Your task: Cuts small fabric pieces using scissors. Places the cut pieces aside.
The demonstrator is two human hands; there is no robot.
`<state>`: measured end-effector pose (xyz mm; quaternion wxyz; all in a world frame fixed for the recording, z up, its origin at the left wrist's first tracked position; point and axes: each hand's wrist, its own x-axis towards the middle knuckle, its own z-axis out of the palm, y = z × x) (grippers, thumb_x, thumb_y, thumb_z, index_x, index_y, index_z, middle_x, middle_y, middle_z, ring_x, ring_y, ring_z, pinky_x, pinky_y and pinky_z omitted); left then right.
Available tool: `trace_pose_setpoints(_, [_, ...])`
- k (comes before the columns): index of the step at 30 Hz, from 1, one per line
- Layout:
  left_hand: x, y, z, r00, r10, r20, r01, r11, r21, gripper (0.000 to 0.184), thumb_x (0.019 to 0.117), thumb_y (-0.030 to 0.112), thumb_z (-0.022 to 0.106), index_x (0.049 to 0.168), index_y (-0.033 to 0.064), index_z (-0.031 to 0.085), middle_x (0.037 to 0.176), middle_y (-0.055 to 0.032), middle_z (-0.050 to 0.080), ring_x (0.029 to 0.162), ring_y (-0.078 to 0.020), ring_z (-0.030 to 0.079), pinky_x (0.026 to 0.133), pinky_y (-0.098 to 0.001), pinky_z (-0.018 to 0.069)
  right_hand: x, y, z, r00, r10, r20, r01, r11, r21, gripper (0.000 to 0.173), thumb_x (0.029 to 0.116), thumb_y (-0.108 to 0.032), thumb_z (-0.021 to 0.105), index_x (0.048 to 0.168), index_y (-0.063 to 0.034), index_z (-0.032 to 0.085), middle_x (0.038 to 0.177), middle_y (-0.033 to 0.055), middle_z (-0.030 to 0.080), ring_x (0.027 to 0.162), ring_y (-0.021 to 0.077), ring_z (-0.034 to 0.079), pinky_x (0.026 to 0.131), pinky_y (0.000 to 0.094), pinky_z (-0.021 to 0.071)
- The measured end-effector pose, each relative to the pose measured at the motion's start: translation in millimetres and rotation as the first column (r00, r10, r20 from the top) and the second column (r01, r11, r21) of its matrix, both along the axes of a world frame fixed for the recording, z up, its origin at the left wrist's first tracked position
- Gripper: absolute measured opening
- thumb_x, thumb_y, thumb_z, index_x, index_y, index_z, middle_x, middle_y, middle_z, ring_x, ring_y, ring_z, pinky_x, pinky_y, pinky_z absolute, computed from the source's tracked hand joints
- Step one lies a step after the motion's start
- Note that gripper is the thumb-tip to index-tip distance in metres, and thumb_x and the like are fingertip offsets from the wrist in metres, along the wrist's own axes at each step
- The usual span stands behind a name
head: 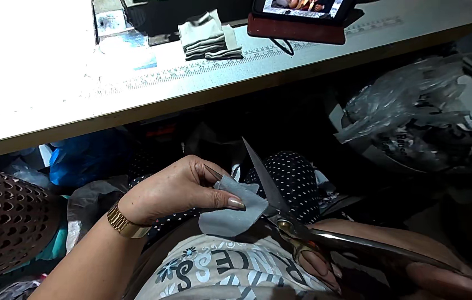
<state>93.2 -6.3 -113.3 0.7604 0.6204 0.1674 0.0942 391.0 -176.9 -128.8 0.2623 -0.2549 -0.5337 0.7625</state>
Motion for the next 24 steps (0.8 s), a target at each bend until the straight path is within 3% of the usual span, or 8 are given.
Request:
trace_pose_setpoints(4, [0, 1, 3, 0.999, 0.028, -0.019, -0.028, 1.0, 0.01, 0.008, 0.0896, -0.001, 0.073, 0.097, -0.001, 0.077, 0.081, -0.0075, 0.074, 0.069, -0.0064, 0.068, 0.061, -0.0174, 0.0562, 1, -1, -5, 0.997, -0.047, -0.055, 0.043, 0.997, -0.071, 0.069, 0.0836, -0.079, 0.06, 0.109, -0.0147, 0.067, 0.085, -0.008, 0.064, 0.075, -0.0017, 0.061, 0.064, 0.0122, 0.0497])
trace_pose_setpoints(7, [-3, 3, 4, 0.997, 0.072, -0.042, -0.069, 0.996, 0.06, 0.005, 0.0895, -0.001, 0.073, 0.094, -0.0006, 0.076, 0.081, -0.0077, 0.074, 0.07, -0.0078, 0.069, 0.063, -0.0184, 0.0573, -1, -5, -10, 0.988, -0.137, -0.076, 0.132, 0.989, -0.074, 0.045, 0.0912, -0.062, 0.066, 0.095, -0.0171, 0.069, 0.074, -0.0111, 0.061, 0.063, -0.0053, 0.058, 0.054, 0.0096, 0.0466])
trace_pose_setpoints(10, [-5, 7, 6, 0.995, 0.081, -0.06, -0.072, 0.987, 0.145, 0.001, 0.0882, 0.001, 0.075, 0.088, 0.0011, 0.077, 0.078, -0.0067, 0.073, 0.066, -0.0074, 0.067, 0.058, -0.0175, 0.0544, -5, -7, -13, 0.985, -0.164, -0.046, 0.163, 0.986, -0.021, 0.033, 0.0955, -0.05, 0.068, 0.089, -0.0172, 0.065, 0.069, -0.0118, 0.057, 0.058, -0.0082, 0.053, 0.05, 0.0076, 0.0415])
trace_pose_setpoints(13, [-3, 8, 4, 0.996, 0.057, -0.069, -0.044, 0.983, 0.177, 0.002, 0.0883, 0.003, 0.076, 0.086, 0.0013, 0.077, 0.077, -0.0062, 0.073, 0.064, -0.0073, 0.066, 0.057, -0.0178, 0.0539, -4, -7, -13, 0.99, -0.136, -0.034, 0.133, 0.988, -0.084, 0.035, 0.0935, -0.053, 0.069, 0.092, -0.0177, 0.068, 0.071, -0.0116, 0.06, 0.059, -0.0067, 0.056, 0.051, 0.0087, 0.0441])
trace_pose_setpoints(18, [6, -3, -2, 0.999, -0.022, -0.038, 0.027, 0.991, 0.134, 0.006, 0.0881, 0.002, 0.076, 0.093, 0.0008, 0.078, 0.081, -0.0041, 0.074, 0.069, -0.0058, 0.068, 0.061, -0.0182, 0.0566, -7, -1, -6, 1.0, -0.002, -0.011, 0.001, 0.988, -0.153, 0.07, 0.0795, -0.079, 0.065, 0.108, -0.0156, 0.067, 0.087, -0.0082, 0.065, 0.076, -0.0014, 0.061, 0.064, 0.0133, 0.0493])
trace_pose_setpoints(21, [5, -5, -3, 0.999, -0.023, -0.031, 0.027, 0.99, 0.138, 0.006, 0.0888, 0.004, 0.076, 0.094, 0.0017, 0.078, 0.083, -0.0035, 0.074, 0.07, -0.0055, 0.068, 0.061, -0.0177, 0.0567, -8, 0, -7, 1.0, -0.027, 0.007, 0.028, 0.986, -0.165, 0.062, 0.08, -0.076, 0.067, 0.1, -0.0181, 0.068, 0.081, -0.0092, 0.064, 0.07, -0.0021, 0.061, 0.058, 0.0125, 0.0495])
trace_pose_setpoints(24, [1, -3, -4, 1.0, -0.008, -0.028, 0.012, 0.986, 0.166, 0.003, 0.0874, 0.004, 0.078, 0.09, 0.0023, 0.078, 0.08, -0.0036, 0.074, 0.068, -0.0057, 0.067, 0.059, -0.0176, 0.0555, -11, -4, -15, 0.994, -0.101, -0.031, 0.098, 0.992, -0.08, 0.046, 0.0899, -0.064, 0.067, 0.092, -0.0182, 0.067, 0.072, -0.0116, 0.06, 0.061, -0.0066, 0.056, 0.052, 0.0091, 0.0431])
